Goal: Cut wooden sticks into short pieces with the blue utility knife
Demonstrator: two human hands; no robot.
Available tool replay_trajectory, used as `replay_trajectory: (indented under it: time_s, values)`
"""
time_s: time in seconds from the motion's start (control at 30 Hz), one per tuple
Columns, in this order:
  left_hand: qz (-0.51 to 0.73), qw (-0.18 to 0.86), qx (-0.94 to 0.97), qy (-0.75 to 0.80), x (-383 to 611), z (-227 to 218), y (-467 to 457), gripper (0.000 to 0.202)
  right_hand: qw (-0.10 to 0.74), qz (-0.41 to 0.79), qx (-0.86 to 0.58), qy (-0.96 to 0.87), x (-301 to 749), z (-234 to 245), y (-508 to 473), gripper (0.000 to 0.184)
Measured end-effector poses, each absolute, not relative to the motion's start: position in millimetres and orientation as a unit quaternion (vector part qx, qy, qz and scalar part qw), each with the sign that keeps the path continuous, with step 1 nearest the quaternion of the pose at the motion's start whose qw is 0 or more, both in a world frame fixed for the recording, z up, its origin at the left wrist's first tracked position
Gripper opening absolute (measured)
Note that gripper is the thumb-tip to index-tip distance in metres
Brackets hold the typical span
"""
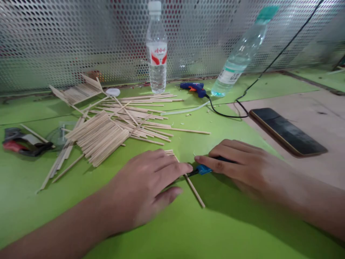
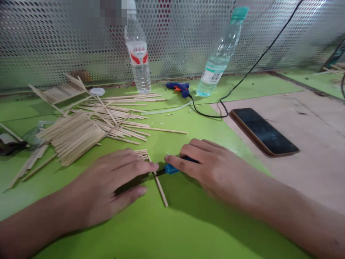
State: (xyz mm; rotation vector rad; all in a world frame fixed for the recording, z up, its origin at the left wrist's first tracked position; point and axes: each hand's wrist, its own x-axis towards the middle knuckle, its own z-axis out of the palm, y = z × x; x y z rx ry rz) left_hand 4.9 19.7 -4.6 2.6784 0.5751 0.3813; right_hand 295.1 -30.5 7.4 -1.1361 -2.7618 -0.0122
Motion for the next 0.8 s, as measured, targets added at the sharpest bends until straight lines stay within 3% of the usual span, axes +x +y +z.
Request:
replay_trajectory:
  time_s: [0.27,0.53,0.8]
  values:
    - [0.117,0.172,0.955,0.212,5,-6,19,0.051,0.083,-0.004,-0.384,-0.919,292,8,-33,0.061]
    - [0.129,0.189,0.952,0.201,7,-4,20,0.039,0.068,-0.019,-0.385,-0.920,296,10,-30,0.053]
    - [0.131,0.186,0.953,0.203,9,-5,22,0.036,0.069,-0.039,-0.381,-0.921,302,8,-27,0.060]
